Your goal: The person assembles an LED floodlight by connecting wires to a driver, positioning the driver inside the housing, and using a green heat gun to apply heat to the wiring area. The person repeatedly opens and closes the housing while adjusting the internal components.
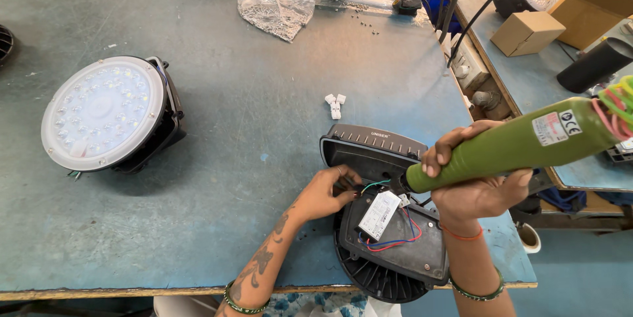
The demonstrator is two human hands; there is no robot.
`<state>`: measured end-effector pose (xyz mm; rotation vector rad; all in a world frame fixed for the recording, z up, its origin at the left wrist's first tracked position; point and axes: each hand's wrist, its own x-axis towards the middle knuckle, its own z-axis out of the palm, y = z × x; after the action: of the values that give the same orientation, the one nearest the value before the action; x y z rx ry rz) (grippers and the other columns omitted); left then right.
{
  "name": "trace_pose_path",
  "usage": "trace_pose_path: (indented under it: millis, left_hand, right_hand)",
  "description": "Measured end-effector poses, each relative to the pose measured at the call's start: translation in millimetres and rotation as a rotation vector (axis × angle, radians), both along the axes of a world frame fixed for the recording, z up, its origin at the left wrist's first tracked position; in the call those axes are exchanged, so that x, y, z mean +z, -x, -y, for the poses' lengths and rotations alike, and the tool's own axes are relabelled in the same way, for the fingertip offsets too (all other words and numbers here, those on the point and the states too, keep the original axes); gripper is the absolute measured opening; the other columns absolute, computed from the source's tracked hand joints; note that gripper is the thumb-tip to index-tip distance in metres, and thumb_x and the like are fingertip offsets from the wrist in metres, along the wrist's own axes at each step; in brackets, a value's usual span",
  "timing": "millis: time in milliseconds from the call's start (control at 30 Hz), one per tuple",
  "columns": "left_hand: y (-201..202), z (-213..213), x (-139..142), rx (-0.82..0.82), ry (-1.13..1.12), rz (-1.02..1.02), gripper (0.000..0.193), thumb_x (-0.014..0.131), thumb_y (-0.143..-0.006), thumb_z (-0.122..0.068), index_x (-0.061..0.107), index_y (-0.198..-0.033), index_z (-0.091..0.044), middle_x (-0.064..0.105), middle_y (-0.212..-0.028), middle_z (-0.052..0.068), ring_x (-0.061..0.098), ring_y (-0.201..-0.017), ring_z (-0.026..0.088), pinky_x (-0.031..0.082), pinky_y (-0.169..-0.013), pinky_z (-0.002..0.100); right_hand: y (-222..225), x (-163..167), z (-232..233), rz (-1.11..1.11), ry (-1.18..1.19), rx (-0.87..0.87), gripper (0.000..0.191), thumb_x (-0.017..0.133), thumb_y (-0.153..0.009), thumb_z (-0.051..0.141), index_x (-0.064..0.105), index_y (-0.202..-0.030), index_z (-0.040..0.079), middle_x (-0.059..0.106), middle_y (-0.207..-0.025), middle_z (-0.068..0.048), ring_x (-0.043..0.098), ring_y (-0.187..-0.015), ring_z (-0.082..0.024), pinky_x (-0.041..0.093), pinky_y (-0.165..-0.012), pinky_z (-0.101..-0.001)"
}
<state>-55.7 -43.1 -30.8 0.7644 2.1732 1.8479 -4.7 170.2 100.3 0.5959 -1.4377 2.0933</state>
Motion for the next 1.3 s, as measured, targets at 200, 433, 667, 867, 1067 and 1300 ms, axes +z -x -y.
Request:
trace_pose_path:
  millis: [200, 433, 667, 867, 1067, 1300]
  left_hand:
    - [1.2, -13.5, -10.6, 0.081, 0.032, 0.072, 0.024, 0.074, -0.080, -0.011, 0.073, -0.103, -0.002, 0.076, -0.087, 0.009, 0.070, -0.074, 0.017, 0.055, -0.070, 0.030]
    - [9.3, -10.8, -15.2, 0.030, -0.040, 0.044, 0.021, 0.077, -0.081, -0.013, 0.072, -0.097, -0.001, 0.072, -0.080, 0.007, 0.065, -0.070, 0.012, 0.053, -0.065, 0.028]
    - [11.6, -10.2, -9.1, 0.147, 0.021, 0.155, 0.022, 0.085, -0.073, -0.014, 0.069, -0.080, 0.000, 0.068, -0.067, 0.002, 0.061, -0.060, 0.009, 0.049, -0.057, 0.027]
    - [8.0, -11.8, -7.9, 0.191, 0.010, 0.141, 0.022, 0.084, -0.074, -0.014, 0.067, -0.081, -0.001, 0.064, -0.064, 0.003, 0.056, -0.058, 0.009, 0.046, -0.055, 0.028]
    - [8.4, -11.7, -5.4, 0.171, 0.012, 0.109, 0.029, 0.081, -0.074, -0.011, 0.072, -0.101, -0.004, 0.069, -0.076, 0.004, 0.064, -0.067, 0.012, 0.052, -0.064, 0.029]
    - [-24.8, -21.9, -8.1, 0.291, -0.029, 0.113, 0.032, 0.071, -0.082, -0.007, 0.075, -0.114, -0.008, 0.077, -0.089, 0.007, 0.071, -0.075, 0.014, 0.056, -0.070, 0.030]
  right_hand:
    - [-2.4, -2.6, -14.2, -0.013, 0.086, -0.027, 0.077, 0.047, -0.096, 0.076, 0.048, -0.110, 0.000, 0.049, -0.080, -0.015, 0.050, -0.063, -0.021, 0.043, -0.053, -0.0351]
    - [0.3, -5.7, -58.7, -0.082, 0.081, -0.075, 0.076, 0.043, -0.097, 0.072, 0.052, -0.113, -0.002, 0.057, -0.094, -0.015, 0.053, -0.066, -0.022, 0.043, -0.053, -0.0361]
    - [-17.0, -7.6, -100.2, -0.098, -0.105, -0.200, 0.075, 0.040, -0.108, 0.070, 0.052, -0.119, -0.004, 0.054, -0.088, -0.014, 0.053, -0.071, -0.022, 0.046, -0.063, -0.0346]
    - [-26.4, -6.0, -95.6, -0.223, -0.528, -0.900, 0.051, 0.045, -0.122, 0.042, 0.051, -0.116, -0.008, 0.059, -0.107, -0.015, 0.062, -0.087, -0.027, 0.051, -0.075, -0.0366]
    - [-33.1, -6.8, -46.3, -0.561, -1.337, -0.731, 0.032, 0.067, -0.080, 0.006, 0.068, -0.112, 0.011, 0.071, -0.108, -0.001, 0.071, -0.100, -0.022, 0.058, -0.083, -0.0382]
    - [31.2, -25.8, 2.4, -0.392, -1.800, -0.112, 0.040, 0.066, -0.075, 0.006, 0.066, -0.114, -0.002, 0.071, -0.114, -0.013, 0.072, -0.094, -0.026, 0.059, -0.067, -0.0351]
